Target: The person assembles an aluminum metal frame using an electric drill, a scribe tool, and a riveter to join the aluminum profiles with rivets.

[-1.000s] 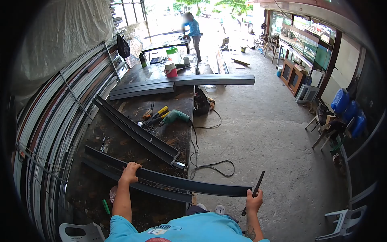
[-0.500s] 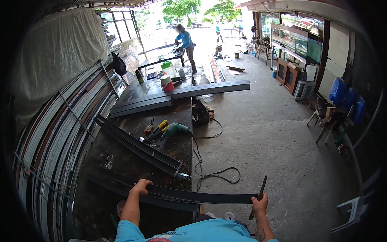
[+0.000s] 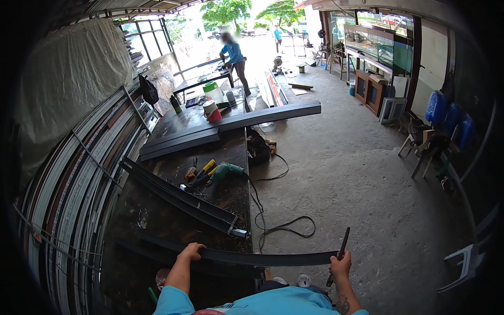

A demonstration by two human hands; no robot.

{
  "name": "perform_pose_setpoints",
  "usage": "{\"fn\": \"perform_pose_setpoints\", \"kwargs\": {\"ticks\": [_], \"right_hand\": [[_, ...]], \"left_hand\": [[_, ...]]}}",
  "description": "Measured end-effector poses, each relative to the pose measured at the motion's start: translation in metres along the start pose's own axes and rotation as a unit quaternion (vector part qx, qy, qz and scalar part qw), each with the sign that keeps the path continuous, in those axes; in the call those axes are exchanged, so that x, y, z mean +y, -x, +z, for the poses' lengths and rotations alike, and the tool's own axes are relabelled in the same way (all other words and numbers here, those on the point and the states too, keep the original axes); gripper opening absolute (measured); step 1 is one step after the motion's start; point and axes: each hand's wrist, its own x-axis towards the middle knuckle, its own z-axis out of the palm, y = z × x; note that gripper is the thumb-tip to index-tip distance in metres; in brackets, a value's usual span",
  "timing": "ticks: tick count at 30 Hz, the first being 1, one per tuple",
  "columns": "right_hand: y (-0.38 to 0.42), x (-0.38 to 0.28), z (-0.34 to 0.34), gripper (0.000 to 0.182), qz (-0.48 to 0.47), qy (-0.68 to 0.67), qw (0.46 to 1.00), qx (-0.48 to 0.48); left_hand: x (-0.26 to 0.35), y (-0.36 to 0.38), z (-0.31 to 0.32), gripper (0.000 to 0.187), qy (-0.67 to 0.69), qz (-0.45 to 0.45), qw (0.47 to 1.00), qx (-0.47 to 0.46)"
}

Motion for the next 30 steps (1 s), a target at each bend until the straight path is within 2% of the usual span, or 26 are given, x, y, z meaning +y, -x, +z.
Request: {"fn": "perform_pose_setpoints", "kwargs": {"ticks": [7, 9, 10, 13, 14, 18, 22, 25, 28, 29, 30], "right_hand": [[-0.023, 0.030, 0.034, 0.022, -0.028, 0.025, 0.999, 0.008], [-0.023, 0.030, 0.045, 0.021, -0.065, 0.050, 0.997, 0.012], [-0.023, 0.029, 0.046, 0.020, -0.030, 0.045, 0.999, -0.003], [-0.025, 0.027, 0.056, 0.021, -0.026, 0.050, 0.998, -0.014], [-0.037, 0.044, 0.063, 0.021, -0.040, 0.054, 0.998, -0.010], [-0.031, 0.025, 0.073, 0.021, -0.032, 0.061, 0.997, -0.032], [-0.021, 0.014, 0.091, 0.021, -0.050, 0.036, 0.995, -0.079], [-0.010, 0.010, 0.103, 0.023, -0.041, 0.035, 0.991, -0.124], [0.010, -0.004, 0.112, 0.028, 0.009, 0.038, 0.972, -0.230], [0.013, -0.003, 0.115, 0.028, 0.011, 0.036, 0.973, -0.230], [0.015, 0.000, 0.116, 0.028, -0.001, 0.037, 0.958, -0.284]], "left_hand": [[0.010, 0.010, -0.008, 0.057, -0.015, -0.015, 0.999, 0.036], [0.009, 0.013, -0.007, 0.061, 0.003, -0.054, 0.997, 0.063], [0.006, 0.013, -0.006, 0.061, 0.001, -0.055, 0.997, 0.061], [-0.008, 0.012, 0.007, 0.063, 0.000, -0.062, 0.995, 0.081], [-0.013, 0.011, 0.013, 0.063, -0.013, -0.062, 0.992, 0.108], [-0.021, 0.007, 0.025, 0.063, -0.008, -0.092, 0.985, 0.146], [-0.006, 0.009, 0.021, 0.068, -0.012, -0.095, 0.987, 0.128], [0.018, 0.005, 0.027, 0.080, -0.019, -0.047, 0.995, 0.084], [0.056, 0.009, 0.030, 0.081, -0.013, 0.007, 0.997, 0.071], [0.071, 0.012, 0.026, 0.081, -0.016, 0.028, 0.998, 0.062], [0.084, 0.015, 0.024, 0.082, -0.009, 0.052, 0.997, 0.052]]}}
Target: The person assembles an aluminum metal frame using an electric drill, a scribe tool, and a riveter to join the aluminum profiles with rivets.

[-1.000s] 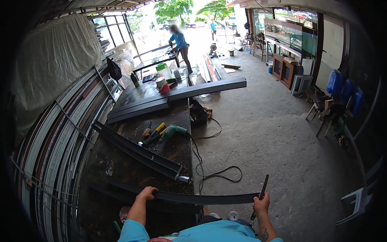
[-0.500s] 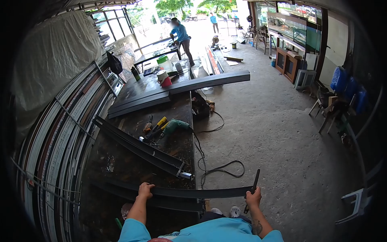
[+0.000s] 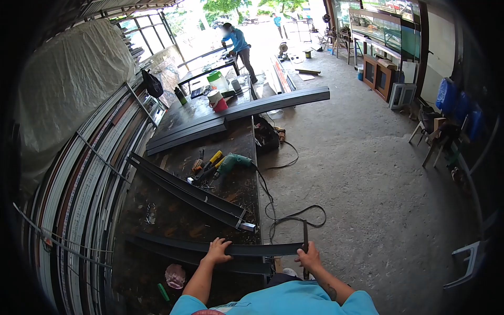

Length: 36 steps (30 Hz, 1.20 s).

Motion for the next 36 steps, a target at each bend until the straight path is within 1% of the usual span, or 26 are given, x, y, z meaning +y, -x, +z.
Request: {"fn": "perform_pose_setpoints", "kwargs": {"ticks": [1, 2, 3, 4, 5, 6, 7, 9, 13, 16, 17, 19, 20, 21, 24, 26, 27, 29, 30, 34, 36], "right_hand": [[0.005, -0.006, 0.003, 0.029, -0.013, 0.005, 0.998, -0.056], [0.011, -0.014, 0.003, 0.031, -0.008, 0.046, 0.996, -0.081], [0.012, -0.016, 0.005, 0.031, -0.008, 0.045, 0.996, -0.081], [0.013, -0.017, 0.007, 0.031, -0.009, 0.059, 0.994, -0.092], [0.013, -0.016, 0.008, 0.030, -0.010, 0.072, 0.992, -0.103], [0.013, -0.013, 0.007, 0.030, -0.009, 0.069, 0.992, -0.104], [0.011, -0.009, 0.004, 0.030, -0.021, 0.069, 0.993, -0.094], [0.010, -0.002, -0.003, 0.031, -0.031, 0.066, 0.994, -0.082], [0.011, 0.010, -0.024, 0.037, -0.008, 0.045, 0.997, -0.055], [0.023, 0.010, -0.037, 0.035, 0.010, 0.009, 0.999, 0.031], [0.023, 0.015, -0.040, 0.035, 0.010, 0.006, 0.999, 0.032], [0.022, 0.026, -0.047, 0.035, 0.021, 0.009, 0.998, 0.058], [0.021, 0.031, -0.048, 0.035, 0.035, 0.000, 0.997, 0.068], [0.022, 0.032, -0.049, 0.035, 0.036, -0.002, 0.997, 0.067], [0.025, 0.035, -0.050, 0.036, 0.038, -0.001, 0.996, 0.083], [0.027, 0.037, -0.053, 0.037, 0.023, 0.005, 0.997, 0.070], [0.028, 0.037, -0.055, 0.037, 0.023, 0.005, 0.997, 0.072], [0.030, 0.039, -0.057, 0.038, 0.017, 0.009, 0.997, 0.077], [0.031, 0.040, -0.058, 0.038, 0.016, 0.009, 0.997, 0.076], [0.032, 0.045, -0.059, 0.038, 0.022, 0.008, 0.996, 0.088], [0.034, 0.047, -0.059, 0.038, 0.023, 0.005, 0.996, 0.091]], "left_hand": [[0.011, 0.001, -0.002, 0.082, -0.002, 0.000, 1.000, -0.001], [0.022, 0.002, -0.004, 0.082, 0.014, 0.033, 0.999, -0.006], [0.030, 0.003, -0.003, 0.082, 0.030, 0.065, 0.997, -0.010], [0.038, 0.003, -0.001, 0.082, 0.029, 0.064, 0.997, -0.010], [0.046, 0.004, 0.002, 0.081, 0.043, 0.088, 0.995, -0.006], [0.051, 0.005, 0.003, 0.080, 0.057, 0.113, 0.992, -0.003], [0.054, 0.007, 0.002, 0.080, 0.055, 0.113, 0.992, -0.005], [0.060, 0.010, 0.000, 0.075, 0.063, 0.100, 0.993, -0.008], [0.052, 0.016, -0.010, 0.070, 0.031, 0.089, 0.995, -0.030], [0.037, 0.014, -0.002, 0.068, 0.010, 0.021, 0.999, 0.049], [0.036, 0.011, 0.003, 0.068, 0.007, 0.022, 0.999, 0.049], [0.044, 0.011, 0.005, 0.069, 0.018, 0.014, 0.992, 0.123], [0.054, 0.011, 0.010, 0.070, 0.051, 0.029, 0.988, 0.145], [0.069, 0.014, 0.012, 0.069, 0.077, 0.039, 0.985, 0.149], [0.108, 0.014, 0.037, 0.073, 0.068, 0.028, 0.987, 0.145], [0.128, 0.014, 0.052, 0.081, 0.078, -0.078, 0.982, 0.151], [0.135, 0.015, 0.055, 0.081, 0.078, -0.077, 0.982, 0.152], [0.144, 0.020, 0.058, 0.085, 0.113, -0.130, 0.973, 0.151], [0.150, 0.026, 0.051, 0.084, 0.124, -0.133, 0.973, 0.145], [0.139, 0.024, 0.066, 0.084, 0.121, -0.109, 0.972, 0.167], [0.130, 0.026, 0.067, 0.080, 0.081, -0.070, 0.980, 0.170]]}}
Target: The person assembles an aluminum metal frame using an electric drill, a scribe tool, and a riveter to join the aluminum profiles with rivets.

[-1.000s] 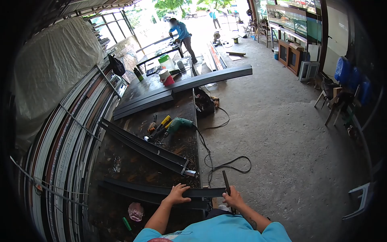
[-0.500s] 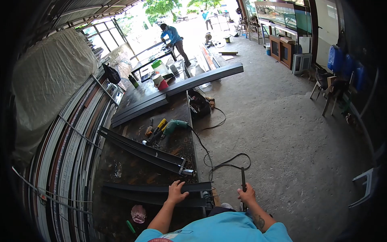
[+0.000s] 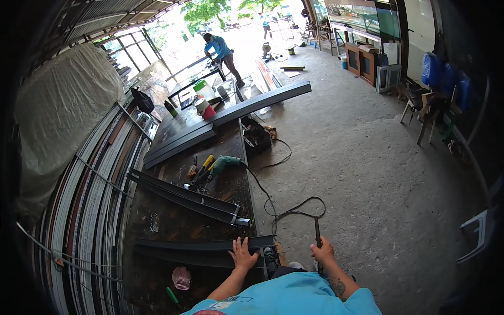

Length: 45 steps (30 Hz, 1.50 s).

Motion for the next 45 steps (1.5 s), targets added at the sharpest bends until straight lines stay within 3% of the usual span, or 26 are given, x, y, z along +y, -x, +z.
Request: {"fn": "perform_pose_setpoints", "kwargs": {"ticks": [10, 21, 24, 26, 29, 33, 39, 45], "right_hand": [[0.004, 0.001, -0.004, 0.036, -0.003, -0.002, 1.000, 0.002], [0.002, 0.010, -0.006, 0.036, -0.006, -0.013, 1.000, 0.012], [0.000, 0.011, -0.005, 0.034, -0.011, -0.010, 1.000, 0.013], [0.000, 0.008, -0.006, 0.045, 0.004, 0.012, 1.000, -0.020], [-0.003, 0.011, -0.001, 0.038, 0.005, 0.012, 1.000, -0.008], [-0.007, 0.013, 0.000, 0.040, 0.012, 0.007, 1.000, -0.020], [-0.017, 0.030, -0.002, 0.045, 0.097, -0.020, 0.993, -0.070], [-0.022, 0.025, 0.008, 0.045, 0.147, 0.046, 0.983, -0.104]], "left_hand": [[-0.047, 0.019, -0.015, 0.065, -0.036, 0.068, 0.997, 0.007], [-0.090, 0.035, -0.023, 0.070, -0.041, 0.081, 0.996, 0.003], [-0.084, 0.034, -0.023, 0.071, -0.074, 0.067, 0.995, 0.001], [-0.069, 0.031, -0.022, 0.076, -0.040, 0.065, 0.995, 0.063], [-0.047, 0.016, -0.022, 0.082, 0.017, 0.116, 0.991, 0.058], [-0.033, -0.005, -0.028, 0.078, -0.032, 0.153, 0.988, 0.003], [-0.023, -0.029, -0.029, 0.074, 0.016, 0.121, 0.993, 0.008], [-0.011, -0.032, -0.027, 0.073, 0.058, 0.123, 0.990, 0.048]]}}
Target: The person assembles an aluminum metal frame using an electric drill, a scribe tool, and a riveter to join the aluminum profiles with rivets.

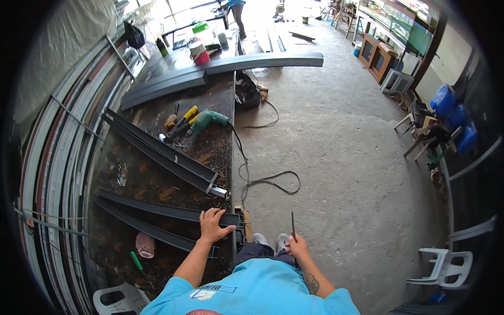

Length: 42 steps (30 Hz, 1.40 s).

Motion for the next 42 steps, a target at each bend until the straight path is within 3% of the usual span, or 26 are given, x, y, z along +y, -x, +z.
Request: {"fn": "perform_pose_setpoints", "kwargs": {"ticks": [3, 4, 6, 8, 10, 11, 16, 18, 19, 21, 24, 25, 27, 29, 33, 37, 39, 42], "right_hand": [[-0.008, -0.014, 0.002, 0.045, 0.012, 0.026, 1.000, -0.006], [-0.010, -0.019, 0.003, 0.045, 0.013, 0.035, 0.999, -0.016], [-0.014, -0.036, 0.002, 0.044, 0.023, 0.050, 0.998, -0.024], [-0.021, -0.058, -0.001, 0.044, -0.007, 0.084, 0.995, -0.045], [-0.027, -0.076, -0.007, 0.044, -0.027, 0.102, 0.994, -0.041], [-0.031, -0.086, -0.008, 0.044, -0.053, 0.112, 0.992, -0.039], [-0.031, -0.121, -0.024, 0.043, -0.035, 0.097, 0.994, -0.046], [-0.036, -0.122, -0.040, 0.041, -0.088, 0.179, 0.978, -0.066], [-0.048, -0.111, -0.052, 0.041, -0.087, 0.187, 0.976, -0.068], [-0.076, -0.083, -0.088, 0.036, -0.157, 0.302, 0.937, -0.079], [-0.079, -0.104, -0.135, 0.039, -0.064, 0.306, 0.942, -0.118], [-0.104, -0.083, -0.163, 0.039, -0.071, 0.302, 0.943, -0.120], [-0.145, -0.058, -0.231, 0.038, -0.031, 0.373, 0.918, -0.132], [-0.157, -0.053, -0.288, 0.037, -0.008, 0.426, 0.894, -0.141], [-0.167, -0.050, -0.385, 0.023, 0.156, 0.360, 0.920, 0.008], [-0.174, -0.067, -0.404, 0.020, 0.189, 0.442, 0.876, 0.022], [-0.182, -0.069, -0.400, 0.022, 0.158, 0.459, 0.874, -0.035], [-0.189, -0.085, -0.350, 0.023, 0.135, 0.423, 0.892, -0.086]], "left_hand": [[-0.005, -0.005, 0.010, 0.048, 0.074, -0.066, 0.994, 0.038], [-0.004, -0.007, 0.012, 0.048, 0.082, -0.075, 0.993, 0.037], [0.005, -0.012, 0.019, 0.038, 0.016, -0.172, 0.976, 0.130], [0.014, -0.019, 0.025, 0.043, 0.018, -0.223, 0.966, 0.129], [0.021, -0.021, 0.033, 0.068, 0.034, -0.338, 0.906, 0.254], [0.017, -0.020, 0.039, 0.091, 0.080, -0.345, 0.891, 0.285], [0.017, -0.037, 0.041, 0.096, 0.109, -0.408, 0.843, 0.334], [0.005, -0.043, 0.060, 0.094, 0.154, -0.521, 0.766, 0.343], [0.008, -0.043, 0.064, 0.090, 0.125, -0.482, 0.781, 0.378], [0.013, -0.044, 0.076, 0.087, 0.097, -0.493, 0.783, 0.368], [0.027, -0.040, 0.094, 0.079, 0.044, -0.500, 0.785, 0.365], [0.029, -0.042, 0.096, 0.075, 0.031, -0.509, 0.776, 0.372], [0.037, -0.050, 0.079, 0.072, 0.022, -0.575, 0.763, 0.295], [0.027, -0.047, 0.096, 0.072, -0.040, -0.569, 0.757, 0.321], [0.021, -0.044, 0.105, 0.075, -0.005, -0.590, 0.747, 0.308], [0.013, -0.038, 0.114, 0.076, -0.011, -0.607, 0.733, 0.307], [0.004, -0.032, 0.126, 0.078, -0.063, -0.552, 0.752, 0.356], [0.004, -0.031, 0.126, 0.077, -0.058, -0.556, 0.757, 0.339]]}}
